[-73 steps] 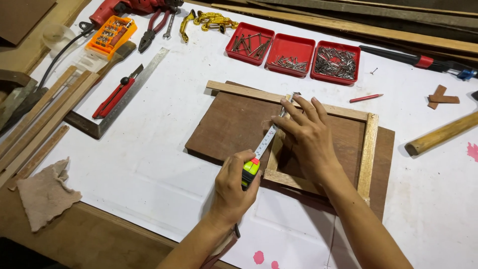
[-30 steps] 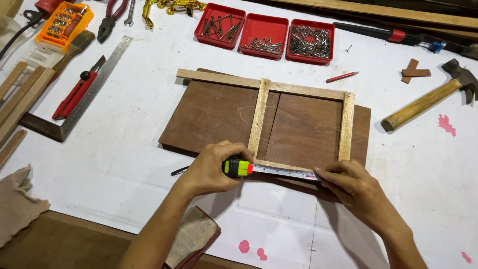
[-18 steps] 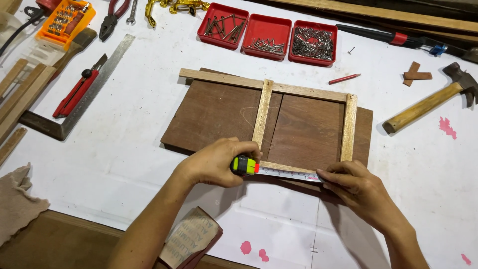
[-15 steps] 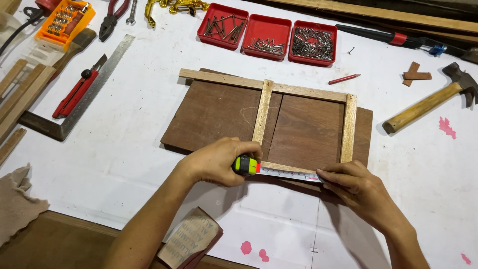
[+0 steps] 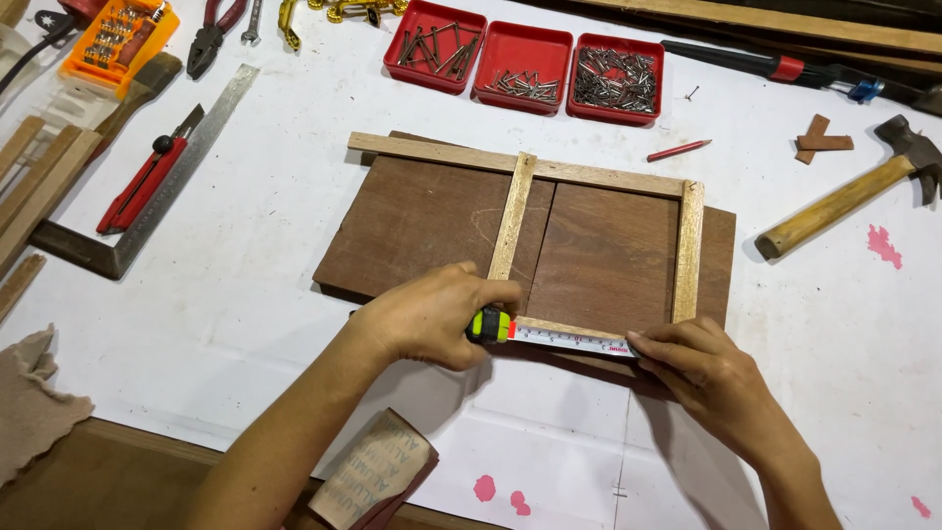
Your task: Sand wood pieces and measure frame components using a tape measure.
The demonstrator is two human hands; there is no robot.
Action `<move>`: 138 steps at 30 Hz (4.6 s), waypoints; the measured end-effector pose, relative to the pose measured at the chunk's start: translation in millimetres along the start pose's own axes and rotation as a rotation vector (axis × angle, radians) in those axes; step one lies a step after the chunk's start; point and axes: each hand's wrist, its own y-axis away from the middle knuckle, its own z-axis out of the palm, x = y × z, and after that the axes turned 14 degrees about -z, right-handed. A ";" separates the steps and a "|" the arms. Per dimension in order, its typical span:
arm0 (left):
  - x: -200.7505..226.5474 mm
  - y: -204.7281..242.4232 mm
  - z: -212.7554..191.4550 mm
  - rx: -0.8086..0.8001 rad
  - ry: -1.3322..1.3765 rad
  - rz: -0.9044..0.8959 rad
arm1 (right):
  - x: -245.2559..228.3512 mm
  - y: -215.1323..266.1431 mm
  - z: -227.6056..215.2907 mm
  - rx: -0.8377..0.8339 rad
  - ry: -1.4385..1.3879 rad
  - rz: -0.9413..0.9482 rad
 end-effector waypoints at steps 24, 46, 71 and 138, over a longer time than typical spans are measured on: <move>-36.3 -9.9 50.0 0.283 0.247 0.212 | -56.7 17.6 44.5 -0.101 0.829 -0.096; -58.0 -2.2 44.7 0.358 0.359 0.267 | -93.1 -12.0 54.3 -0.210 0.630 -0.019; -56.9 0.3 47.7 0.345 0.416 0.287 | -111.1 -33.1 50.8 -0.273 0.621 0.062; 158.0 -65.6 74.5 0.262 0.701 0.475 | -15.0 49.2 -26.1 0.803 -0.446 0.163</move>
